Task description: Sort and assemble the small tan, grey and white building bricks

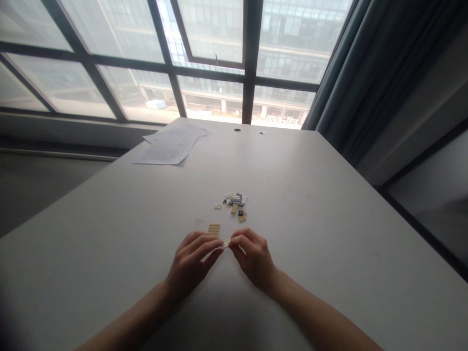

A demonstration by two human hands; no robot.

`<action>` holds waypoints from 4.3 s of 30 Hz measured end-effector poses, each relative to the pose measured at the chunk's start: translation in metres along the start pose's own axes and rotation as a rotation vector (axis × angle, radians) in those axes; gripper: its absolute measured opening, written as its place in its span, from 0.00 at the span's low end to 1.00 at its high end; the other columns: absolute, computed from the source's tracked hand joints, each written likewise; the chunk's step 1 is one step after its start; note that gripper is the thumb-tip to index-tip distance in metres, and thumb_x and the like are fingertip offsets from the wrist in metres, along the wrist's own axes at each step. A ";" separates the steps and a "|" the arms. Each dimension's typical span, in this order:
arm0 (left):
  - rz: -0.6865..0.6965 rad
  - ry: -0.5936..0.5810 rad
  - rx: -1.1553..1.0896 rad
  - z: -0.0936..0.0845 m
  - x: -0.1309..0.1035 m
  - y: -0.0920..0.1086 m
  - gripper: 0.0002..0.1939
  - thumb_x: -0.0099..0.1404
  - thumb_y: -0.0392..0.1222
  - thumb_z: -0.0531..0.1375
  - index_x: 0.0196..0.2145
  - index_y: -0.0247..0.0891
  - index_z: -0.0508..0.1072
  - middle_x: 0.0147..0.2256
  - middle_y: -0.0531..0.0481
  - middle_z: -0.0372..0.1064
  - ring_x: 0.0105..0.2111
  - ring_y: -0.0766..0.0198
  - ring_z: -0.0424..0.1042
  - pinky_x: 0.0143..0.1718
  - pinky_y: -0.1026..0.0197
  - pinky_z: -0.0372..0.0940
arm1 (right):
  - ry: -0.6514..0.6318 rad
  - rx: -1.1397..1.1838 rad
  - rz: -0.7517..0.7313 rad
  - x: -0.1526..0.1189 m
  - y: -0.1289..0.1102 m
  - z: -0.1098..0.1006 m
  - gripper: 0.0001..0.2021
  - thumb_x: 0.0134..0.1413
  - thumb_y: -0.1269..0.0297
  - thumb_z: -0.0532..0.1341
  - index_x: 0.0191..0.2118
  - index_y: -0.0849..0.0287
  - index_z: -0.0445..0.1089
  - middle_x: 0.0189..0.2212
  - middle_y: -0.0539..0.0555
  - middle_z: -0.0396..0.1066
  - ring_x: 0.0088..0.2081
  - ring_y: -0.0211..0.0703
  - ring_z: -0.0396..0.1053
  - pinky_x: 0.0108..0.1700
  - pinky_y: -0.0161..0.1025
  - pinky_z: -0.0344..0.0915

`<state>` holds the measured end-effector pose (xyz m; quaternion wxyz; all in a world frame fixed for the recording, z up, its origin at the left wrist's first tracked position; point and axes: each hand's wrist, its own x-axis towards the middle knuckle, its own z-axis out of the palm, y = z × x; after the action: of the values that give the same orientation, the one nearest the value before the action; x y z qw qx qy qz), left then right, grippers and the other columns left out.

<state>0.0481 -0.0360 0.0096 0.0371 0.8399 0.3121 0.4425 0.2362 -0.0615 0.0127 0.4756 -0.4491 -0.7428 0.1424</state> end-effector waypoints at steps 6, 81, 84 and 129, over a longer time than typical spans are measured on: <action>0.033 0.023 -0.034 -0.002 -0.003 -0.003 0.06 0.62 0.32 0.61 0.35 0.41 0.71 0.32 0.52 0.74 0.33 0.64 0.68 0.37 0.59 0.63 | 0.062 0.017 -0.024 -0.002 0.000 0.006 0.05 0.58 0.69 0.59 0.34 0.54 0.72 0.34 0.53 0.73 0.36 0.39 0.72 0.40 0.36 0.69; -0.147 0.129 0.021 -0.009 -0.002 -0.025 0.03 0.61 0.34 0.60 0.35 0.38 0.72 0.30 0.50 0.71 0.31 0.63 0.69 0.36 0.60 0.65 | -0.330 -0.398 0.067 0.072 0.062 0.011 0.09 0.53 0.65 0.62 0.41 0.58 0.72 0.41 0.56 0.69 0.47 0.48 0.61 0.52 0.44 0.57; -0.141 0.127 0.019 -0.009 -0.003 -0.026 0.03 0.61 0.33 0.60 0.35 0.38 0.72 0.30 0.50 0.71 0.31 0.63 0.68 0.36 0.60 0.65 | -0.338 -0.420 0.078 0.075 0.064 0.011 0.11 0.50 0.63 0.64 0.40 0.58 0.72 0.41 0.56 0.68 0.46 0.48 0.61 0.52 0.44 0.57; 0.044 0.127 0.013 -0.009 -0.001 -0.008 0.12 0.58 0.35 0.64 0.42 0.40 0.72 0.34 0.48 0.73 0.36 0.61 0.70 0.39 0.58 0.66 | -0.184 1.301 0.938 0.016 -0.015 0.026 0.07 0.40 0.68 0.67 0.30 0.62 0.71 0.23 0.47 0.66 0.23 0.31 0.60 0.28 0.30 0.58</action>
<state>0.0373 -0.0323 0.0116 0.0018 0.8171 0.2982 0.4935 0.2041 -0.0512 0.0183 0.4694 -0.3337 -0.2816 0.7675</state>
